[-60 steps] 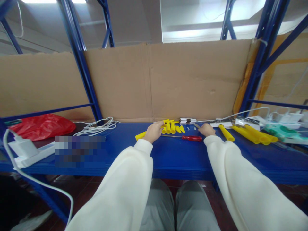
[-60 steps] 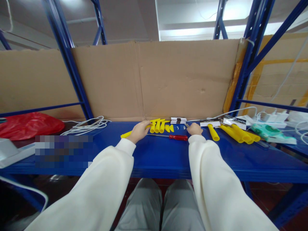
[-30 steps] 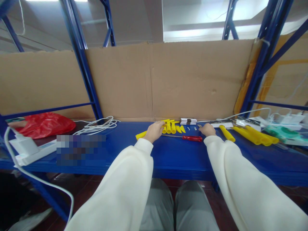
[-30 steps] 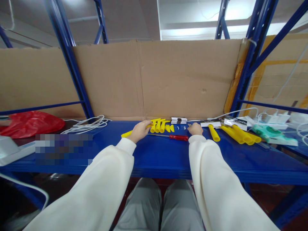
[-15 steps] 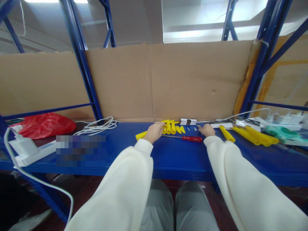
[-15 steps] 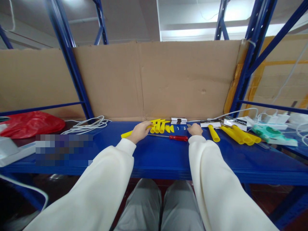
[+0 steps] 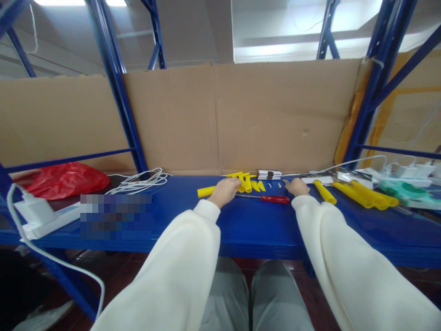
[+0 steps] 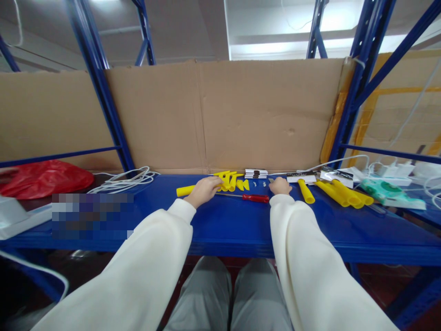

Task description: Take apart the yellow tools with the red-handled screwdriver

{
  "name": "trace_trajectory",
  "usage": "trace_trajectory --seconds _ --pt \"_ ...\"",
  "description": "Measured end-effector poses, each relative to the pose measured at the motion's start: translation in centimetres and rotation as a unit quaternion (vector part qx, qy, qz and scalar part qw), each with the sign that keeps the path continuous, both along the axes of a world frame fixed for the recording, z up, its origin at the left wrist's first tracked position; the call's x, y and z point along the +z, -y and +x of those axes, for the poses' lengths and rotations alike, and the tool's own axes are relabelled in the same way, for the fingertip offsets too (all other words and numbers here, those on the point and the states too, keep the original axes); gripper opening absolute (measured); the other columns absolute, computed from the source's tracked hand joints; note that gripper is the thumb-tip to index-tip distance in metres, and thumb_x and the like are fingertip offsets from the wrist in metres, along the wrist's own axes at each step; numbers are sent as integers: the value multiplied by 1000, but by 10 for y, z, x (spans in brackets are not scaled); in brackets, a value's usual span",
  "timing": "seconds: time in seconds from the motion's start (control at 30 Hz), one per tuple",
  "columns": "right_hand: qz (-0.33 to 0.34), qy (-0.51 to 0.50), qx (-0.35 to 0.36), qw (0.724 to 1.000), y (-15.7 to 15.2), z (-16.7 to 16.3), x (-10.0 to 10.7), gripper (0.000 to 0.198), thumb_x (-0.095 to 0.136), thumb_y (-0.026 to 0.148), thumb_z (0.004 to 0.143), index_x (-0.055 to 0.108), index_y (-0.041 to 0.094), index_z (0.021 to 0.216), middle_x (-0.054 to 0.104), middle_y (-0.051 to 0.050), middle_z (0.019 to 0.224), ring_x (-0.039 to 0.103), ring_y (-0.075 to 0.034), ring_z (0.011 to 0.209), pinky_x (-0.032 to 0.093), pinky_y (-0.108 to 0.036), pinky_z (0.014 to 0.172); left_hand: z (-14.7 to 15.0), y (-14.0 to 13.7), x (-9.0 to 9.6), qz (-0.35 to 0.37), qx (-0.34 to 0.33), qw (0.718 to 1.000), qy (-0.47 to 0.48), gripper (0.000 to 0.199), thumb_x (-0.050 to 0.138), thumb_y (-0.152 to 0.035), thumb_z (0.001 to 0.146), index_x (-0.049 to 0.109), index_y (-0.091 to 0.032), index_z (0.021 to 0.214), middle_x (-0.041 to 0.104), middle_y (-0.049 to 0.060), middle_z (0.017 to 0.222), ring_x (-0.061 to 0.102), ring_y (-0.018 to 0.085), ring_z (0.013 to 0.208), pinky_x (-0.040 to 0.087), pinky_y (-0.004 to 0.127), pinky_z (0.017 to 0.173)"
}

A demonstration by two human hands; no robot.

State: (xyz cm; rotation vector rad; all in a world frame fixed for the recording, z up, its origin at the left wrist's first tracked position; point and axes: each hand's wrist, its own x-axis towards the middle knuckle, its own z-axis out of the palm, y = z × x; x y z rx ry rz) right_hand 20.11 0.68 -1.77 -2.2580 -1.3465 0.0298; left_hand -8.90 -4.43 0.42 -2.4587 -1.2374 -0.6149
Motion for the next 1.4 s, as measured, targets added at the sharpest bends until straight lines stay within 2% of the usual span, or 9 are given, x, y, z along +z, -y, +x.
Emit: trace_trajectory --seconds 0.2,0.33,0.4,0.53,0.67,0.77,0.9,1.1,1.4 --pt "15 12 -1 1000 6 -4 3 40 60 29 87 68 9 121 66 -25 125 61 -36 120 47 -48 98 1 -3 -2 22 -42 998 -29 27 52 -5 89 74 -17 99 75 10 109 70 21 105 53 34 96" --pt "102 64 30 992 10 -13 12 40 53 25 89 63 7 123 63 -26 125 58 -35 121 45 -48 99 2 -4 -3 31 -53 997 -44 26 50 -4 89 72 -15 97 74 12 108 69 22 103 53 36 95" --pt "140 98 82 982 12 -21 18 38 48 22 90 61 8 123 63 -24 124 57 -34 119 45 -47 98 3 -4 -3 41 -57 996 -51 24 49 -5 89 71 -15 95 74 12 105 69 22 102 53 36 93" --pt "172 159 219 947 17 -43 24 40 48 23 90 61 12 127 64 -21 128 55 -34 122 44 -48 98 5 -3 -3 49 -64 994 -68 20 51 -6 90 69 -15 97 73 12 105 68 23 103 53 35 92" --pt "170 218 358 892 21 -64 19 54 49 18 89 53 18 143 56 -16 145 51 -32 132 41 -50 105 7 -2 -3 49 -78 994 -66 19 51 -7 92 67 -14 98 73 13 104 69 23 102 53 36 91" --pt "163 261 415 856 21 -75 13 59 50 15 89 51 25 147 51 -12 152 47 -30 137 35 -56 111 8 -3 -4 45 -89 993 -56 19 51 -8 93 67 -13 102 73 14 105 69 24 103 53 38 92" --pt "154 281 443 837 21 -83 10 53 46 12 93 57 29 142 56 -10 149 49 -28 138 29 -61 115 8 -6 -7 42 -99 993 -39 21 51 -9 94 67 -13 107 73 14 110 69 24 107 53 40 96" --pt "166 279 457 828 22 -83 12 48 43 12 95 65 29 133 65 -12 138 55 -28 132 29 -64 114 7 -9 -9 50 -115 992 -30 25 50 -9 94 68 -16 110 73 12 114 69 22 109 53 40 100" --pt "159 275 480 818 26 -78 16 58 52 1 80 65 23 133 66 -14 135 55 -27 130 26 -60 115 7 -9 -9 58 -128 990 -26 28 50 -8 93 69 -16 112 74 12 116 69 22 110 53 42 102"
